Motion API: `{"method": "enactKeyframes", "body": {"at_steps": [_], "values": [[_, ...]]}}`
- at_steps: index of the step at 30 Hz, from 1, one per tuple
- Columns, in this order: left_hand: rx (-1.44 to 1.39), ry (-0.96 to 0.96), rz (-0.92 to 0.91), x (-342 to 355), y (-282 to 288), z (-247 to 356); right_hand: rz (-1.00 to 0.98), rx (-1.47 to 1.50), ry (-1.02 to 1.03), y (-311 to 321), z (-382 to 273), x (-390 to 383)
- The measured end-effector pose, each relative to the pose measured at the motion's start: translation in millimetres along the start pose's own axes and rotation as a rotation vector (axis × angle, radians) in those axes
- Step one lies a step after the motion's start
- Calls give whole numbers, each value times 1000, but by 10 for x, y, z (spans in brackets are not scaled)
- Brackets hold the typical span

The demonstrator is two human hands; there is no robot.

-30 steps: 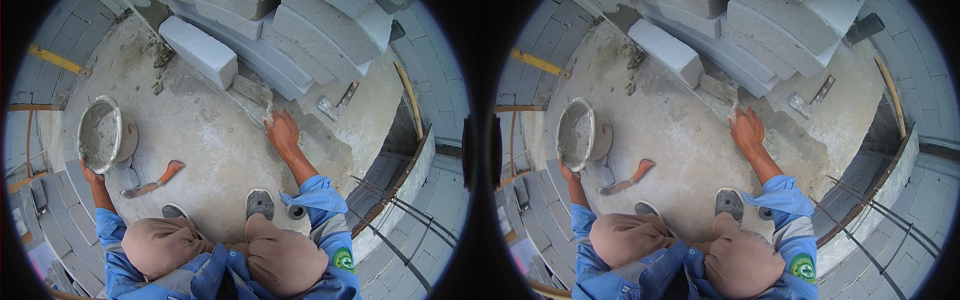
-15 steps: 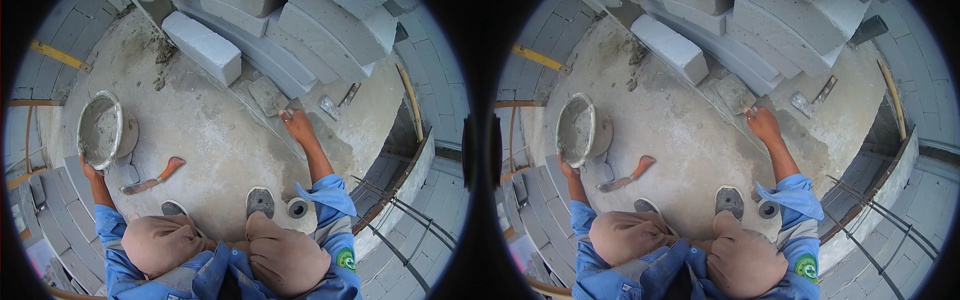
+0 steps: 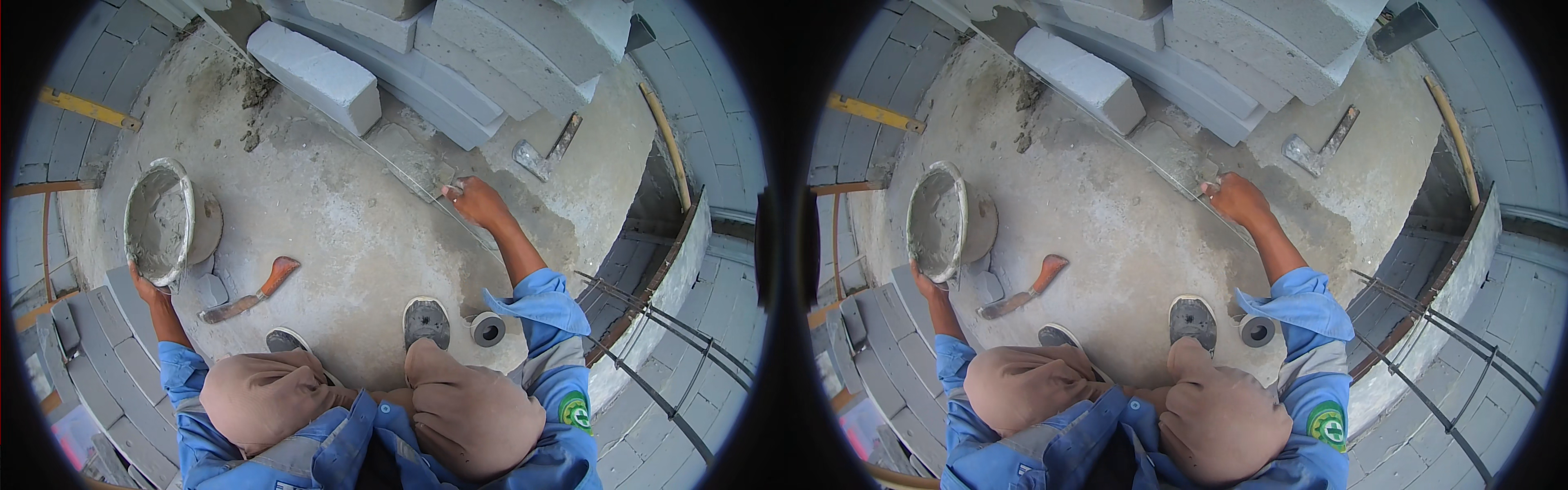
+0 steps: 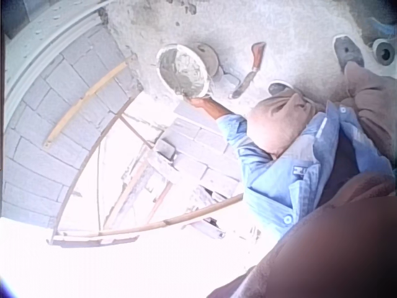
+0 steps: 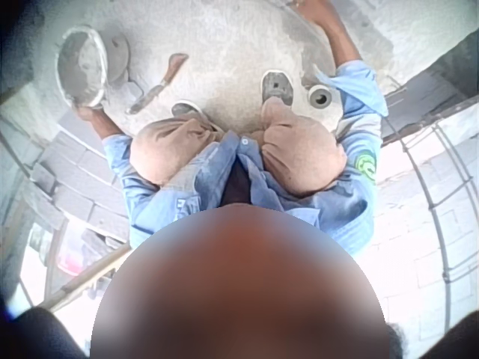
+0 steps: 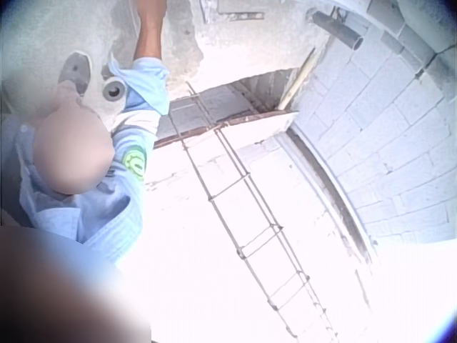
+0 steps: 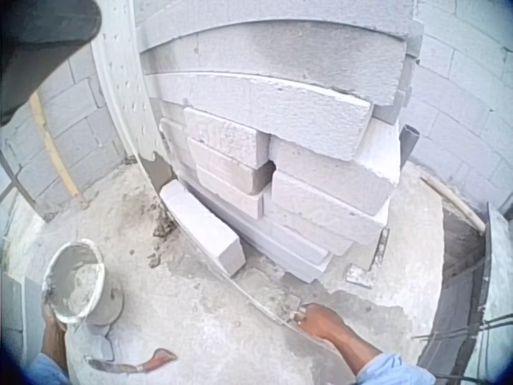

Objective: The person constructs a wall by applying mortar from a bucket onto lightweight concrete blocks with a trowel, then laying the blocks in courses.

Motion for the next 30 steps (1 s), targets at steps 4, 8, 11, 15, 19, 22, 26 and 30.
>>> {"method": "enactKeyframes", "body": {"at_steps": [4,8,11,15,19,22,26,30], "values": [[1,-10,5,20,37,34,-15,-43,-51,73,146,-264],[-13,7,-22,-25,-47,-8,8,-22,-34,95,391,-458],[19,15,32,-78,-53,-22,-9,-68,-76,149,541,-613],[13,2,-30,28,12,52,-4,-56,-117,254,681,-817],[24,-15,-18,-7,-16,24,-17,-90,-163,322,882,-1071],[44,-14,-14,-7,-1,37,12,-108,-173,401,991,-1255],[57,-39,-7,4,-13,34,-9,-164,-220,565,1082,-1464],[77,-50,-15,88,15,82,66,-59,-203,572,931,-1285]]}}
Point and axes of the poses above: each hand's wrist, its own x-axis towards the middle knuckle, its own y-axis out of the back of the hand, z = x × y, the point moved 7 cm from there along x, towards the middle knuckle, and after that the axes turned 11 degrees about z, right-handed, at the moved point
